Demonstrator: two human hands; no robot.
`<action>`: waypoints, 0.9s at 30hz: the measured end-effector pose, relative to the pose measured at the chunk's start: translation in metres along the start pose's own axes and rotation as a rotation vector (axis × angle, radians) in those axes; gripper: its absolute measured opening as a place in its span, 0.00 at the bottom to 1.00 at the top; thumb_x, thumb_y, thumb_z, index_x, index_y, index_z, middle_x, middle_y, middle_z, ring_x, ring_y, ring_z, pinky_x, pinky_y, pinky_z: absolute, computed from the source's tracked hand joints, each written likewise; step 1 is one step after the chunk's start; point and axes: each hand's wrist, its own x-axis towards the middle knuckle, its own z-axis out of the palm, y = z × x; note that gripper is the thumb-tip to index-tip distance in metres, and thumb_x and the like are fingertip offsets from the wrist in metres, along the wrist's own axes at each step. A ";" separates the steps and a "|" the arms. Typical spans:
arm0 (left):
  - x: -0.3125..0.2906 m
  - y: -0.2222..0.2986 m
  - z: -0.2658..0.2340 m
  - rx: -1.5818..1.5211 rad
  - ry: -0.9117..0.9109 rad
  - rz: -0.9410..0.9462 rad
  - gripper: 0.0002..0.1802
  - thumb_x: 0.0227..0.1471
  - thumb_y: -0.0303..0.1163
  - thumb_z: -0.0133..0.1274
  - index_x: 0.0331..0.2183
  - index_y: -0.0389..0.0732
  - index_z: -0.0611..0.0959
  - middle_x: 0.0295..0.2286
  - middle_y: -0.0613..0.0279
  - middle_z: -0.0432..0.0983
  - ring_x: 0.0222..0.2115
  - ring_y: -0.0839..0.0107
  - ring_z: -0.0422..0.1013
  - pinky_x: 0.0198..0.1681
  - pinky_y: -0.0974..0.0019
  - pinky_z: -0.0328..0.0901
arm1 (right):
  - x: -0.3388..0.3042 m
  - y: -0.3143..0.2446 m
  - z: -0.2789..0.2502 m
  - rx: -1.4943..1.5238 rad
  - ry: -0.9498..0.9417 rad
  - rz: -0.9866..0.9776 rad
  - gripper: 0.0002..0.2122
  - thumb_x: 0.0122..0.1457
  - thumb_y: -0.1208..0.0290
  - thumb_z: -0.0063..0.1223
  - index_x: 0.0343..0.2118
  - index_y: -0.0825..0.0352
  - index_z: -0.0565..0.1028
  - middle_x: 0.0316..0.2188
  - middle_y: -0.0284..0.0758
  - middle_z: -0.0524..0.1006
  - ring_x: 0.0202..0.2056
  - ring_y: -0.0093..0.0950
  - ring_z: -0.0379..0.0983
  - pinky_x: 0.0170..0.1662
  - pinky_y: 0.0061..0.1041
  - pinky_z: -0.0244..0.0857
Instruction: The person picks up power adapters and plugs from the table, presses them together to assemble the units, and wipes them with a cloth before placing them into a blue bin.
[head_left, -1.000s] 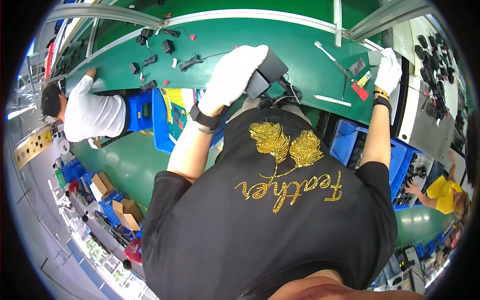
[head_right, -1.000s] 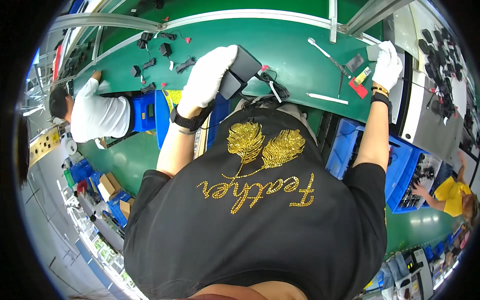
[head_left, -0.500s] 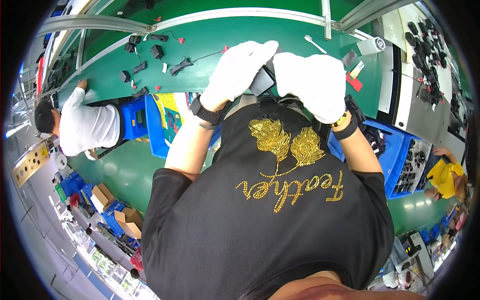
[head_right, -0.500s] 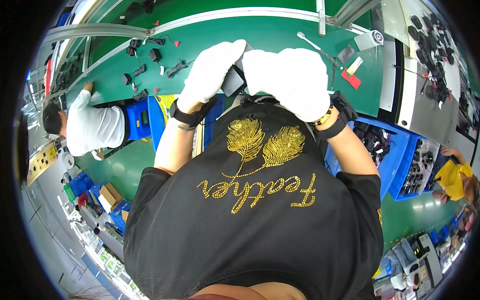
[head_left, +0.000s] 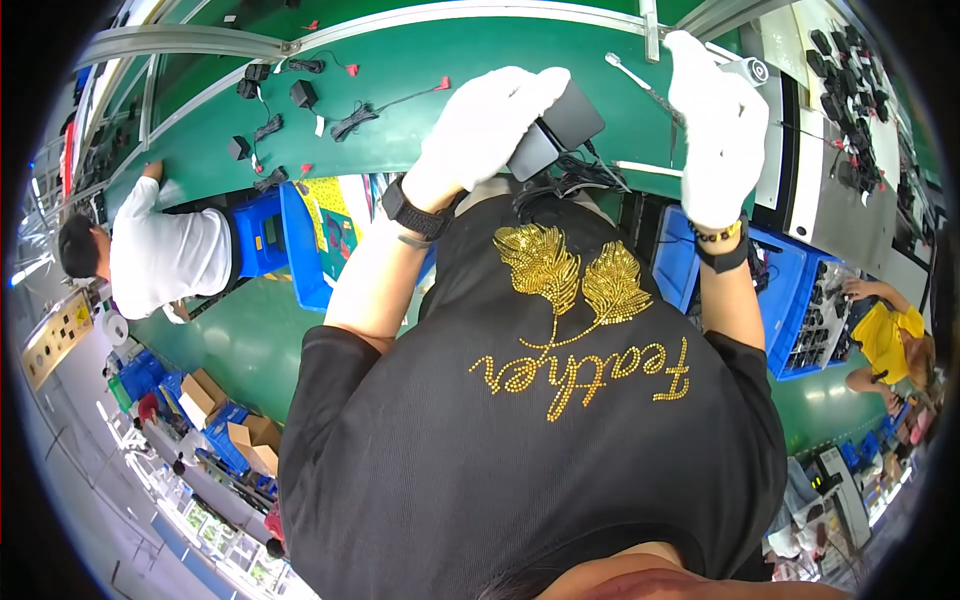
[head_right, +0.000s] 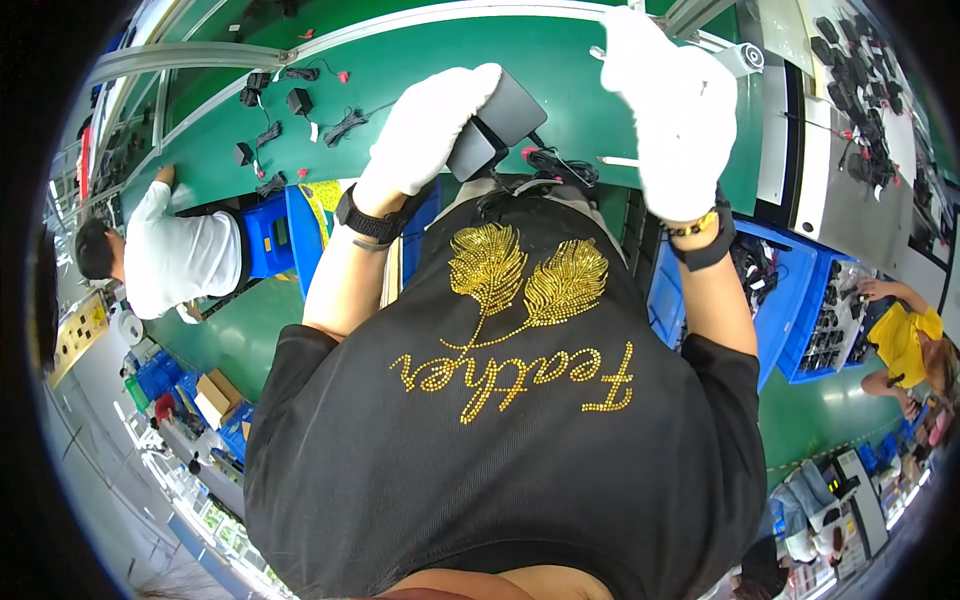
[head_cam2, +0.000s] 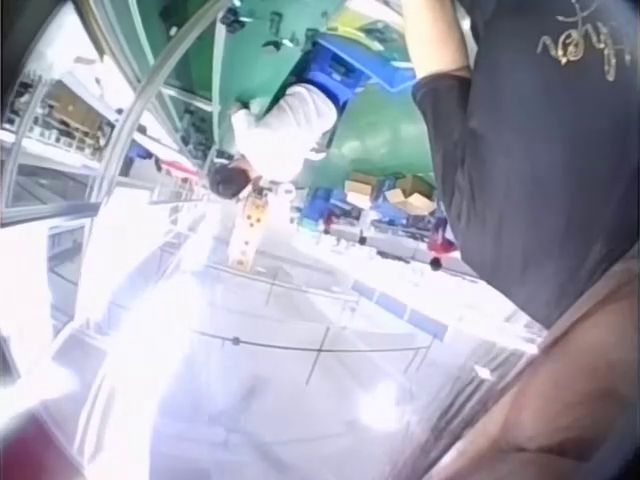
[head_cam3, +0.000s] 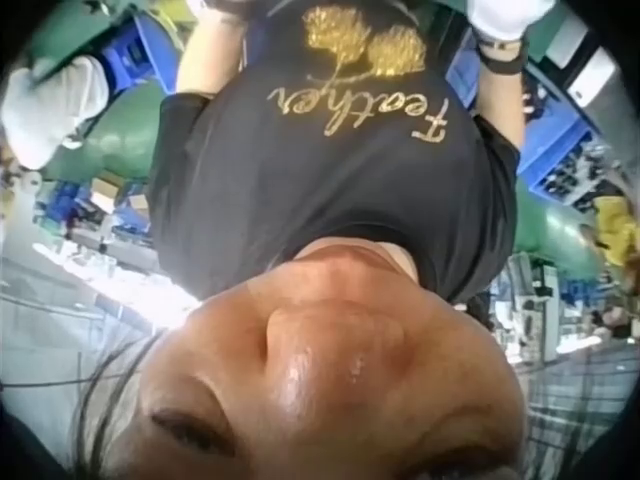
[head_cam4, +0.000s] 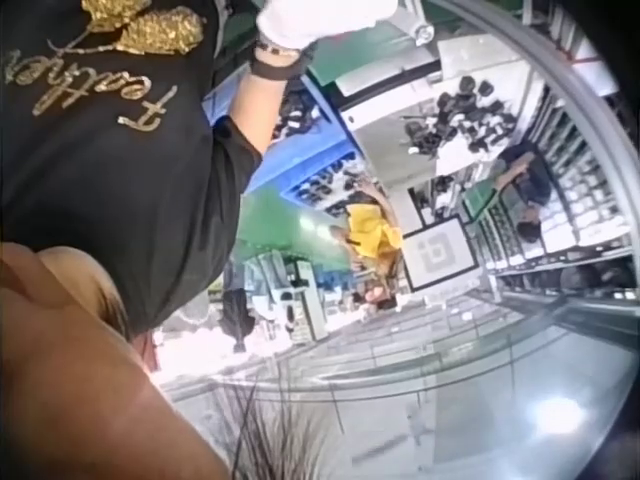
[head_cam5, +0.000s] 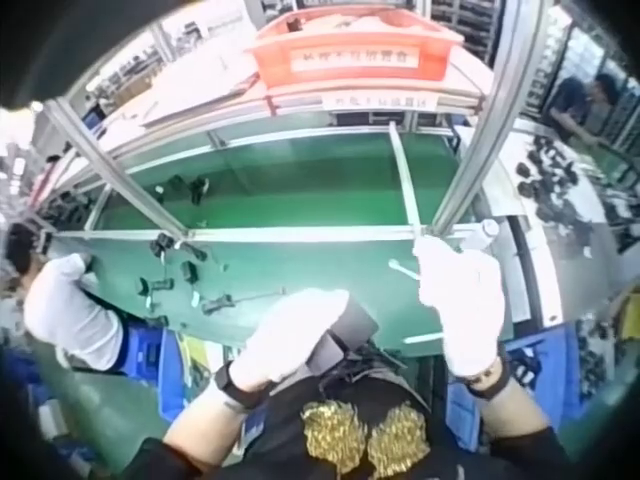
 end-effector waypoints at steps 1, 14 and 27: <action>0.000 -0.003 0.001 0.010 0.018 0.038 0.15 0.56 0.35 0.42 0.44 0.44 0.74 0.27 0.55 0.71 0.28 0.61 0.69 0.30 0.63 0.64 | 0.000 -0.008 -0.004 -0.355 -0.089 -0.161 0.15 0.50 0.69 0.53 0.43 0.62 0.75 0.42 0.37 0.74 0.40 0.31 0.68 0.46 0.30 0.61; -0.004 0.000 0.011 0.028 -0.035 -0.089 0.18 0.53 0.43 0.47 0.39 0.40 0.78 0.26 0.52 0.72 0.31 0.61 0.70 0.33 0.64 0.65 | -0.006 -0.051 0.034 -0.724 -0.662 -0.525 0.11 0.45 0.59 0.53 0.34 0.49 0.75 0.23 0.26 0.67 0.26 0.27 0.65 0.29 0.30 0.54; 0.002 0.005 0.012 -0.190 0.009 -0.354 0.26 0.51 0.53 0.47 0.28 0.35 0.79 0.24 0.52 0.73 0.29 0.60 0.70 0.34 0.64 0.63 | -0.009 -0.052 0.016 -0.817 -0.648 -0.494 0.20 0.45 0.58 0.56 0.42 0.57 0.75 0.31 0.32 0.70 0.31 0.31 0.66 0.34 0.31 0.56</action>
